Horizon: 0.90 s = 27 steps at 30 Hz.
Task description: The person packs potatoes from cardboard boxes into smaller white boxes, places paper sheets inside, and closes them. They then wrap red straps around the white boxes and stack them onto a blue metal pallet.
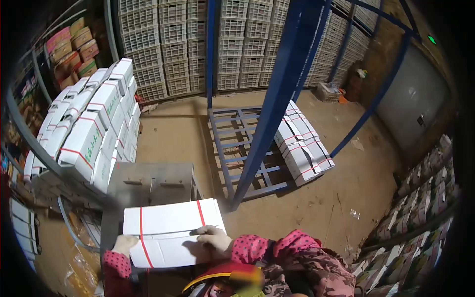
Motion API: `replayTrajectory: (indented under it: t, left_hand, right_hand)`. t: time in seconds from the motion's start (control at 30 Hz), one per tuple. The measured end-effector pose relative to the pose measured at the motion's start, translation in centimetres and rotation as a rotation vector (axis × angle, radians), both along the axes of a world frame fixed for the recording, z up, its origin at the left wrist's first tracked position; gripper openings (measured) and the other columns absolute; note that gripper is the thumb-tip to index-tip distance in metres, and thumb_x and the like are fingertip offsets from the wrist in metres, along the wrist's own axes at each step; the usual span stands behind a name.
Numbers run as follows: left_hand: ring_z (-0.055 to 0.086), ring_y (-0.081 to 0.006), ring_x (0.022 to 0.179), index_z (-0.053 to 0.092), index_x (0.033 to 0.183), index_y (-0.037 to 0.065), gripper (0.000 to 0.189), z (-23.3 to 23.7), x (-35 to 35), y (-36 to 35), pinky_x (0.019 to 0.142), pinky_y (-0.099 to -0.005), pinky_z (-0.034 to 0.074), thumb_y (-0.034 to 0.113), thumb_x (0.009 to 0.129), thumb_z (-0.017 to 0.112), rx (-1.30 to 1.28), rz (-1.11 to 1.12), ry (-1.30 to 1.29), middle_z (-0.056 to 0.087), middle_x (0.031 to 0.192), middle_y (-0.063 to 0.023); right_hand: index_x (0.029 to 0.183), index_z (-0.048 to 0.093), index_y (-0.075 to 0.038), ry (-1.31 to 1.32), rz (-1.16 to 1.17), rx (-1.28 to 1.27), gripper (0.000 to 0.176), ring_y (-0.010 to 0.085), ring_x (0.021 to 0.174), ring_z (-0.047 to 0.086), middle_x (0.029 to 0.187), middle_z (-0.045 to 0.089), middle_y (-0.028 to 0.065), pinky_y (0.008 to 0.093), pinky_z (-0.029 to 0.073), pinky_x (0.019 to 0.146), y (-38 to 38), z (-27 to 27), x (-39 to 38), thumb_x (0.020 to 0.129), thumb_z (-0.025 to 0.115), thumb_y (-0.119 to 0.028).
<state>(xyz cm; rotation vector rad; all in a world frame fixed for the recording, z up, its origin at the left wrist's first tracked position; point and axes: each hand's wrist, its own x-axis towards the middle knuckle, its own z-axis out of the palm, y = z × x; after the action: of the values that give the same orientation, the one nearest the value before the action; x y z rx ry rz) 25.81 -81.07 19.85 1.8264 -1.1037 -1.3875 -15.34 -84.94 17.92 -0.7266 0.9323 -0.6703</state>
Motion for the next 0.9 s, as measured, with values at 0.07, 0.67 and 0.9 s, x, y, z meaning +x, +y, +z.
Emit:
replayTrajectory:
  t: [0.07,0.67,0.9]
  left_hand:
    - [0.070,-0.0323,0.103,0.063,0.117,-0.018,0.034,2.8,-1.6,0.7,0.093,-0.0431,0.057,0.007,0.095,0.062,0.097,0.063,0.381,0.069,0.116,-0.0244]
    - [0.060,-0.0204,0.123,0.067,0.130,0.000,0.038,-4.6,-30.9,3.0,0.106,-0.0315,0.045,0.016,0.095,0.065,-0.009,-0.362,0.140,0.067,0.131,-0.0116]
    - [0.069,-0.0318,0.110,0.069,0.123,0.004,0.033,-8.4,-53.2,-10.4,0.095,-0.0368,0.053,0.009,0.093,0.056,-0.208,-0.959,-0.134,0.071,0.116,-0.0210]
  right_hand:
    - [0.104,0.068,-0.005,0.028,-0.045,0.132,0.024,0.0128,0.055,0.055,0.078,0.062,0.0040,0.0277,0.046,0.051,-2.0,1.1,-0.3,0.087,0.074,-0.020]
    - [0.084,0.073,-0.002,0.398,-0.336,0.219,0.019,0.0100,0.043,0.046,0.055,0.054,0.0009,0.0287,0.032,0.041,-1.6,-4.1,-27.9,0.085,0.075,-0.021]
    - [0.074,0.069,-0.002,0.549,-0.619,0.222,0.020,0.0106,0.056,0.050,0.062,0.057,0.0006,0.0300,0.040,0.052,0.4,-9.7,-47.6,0.085,0.074,-0.018]
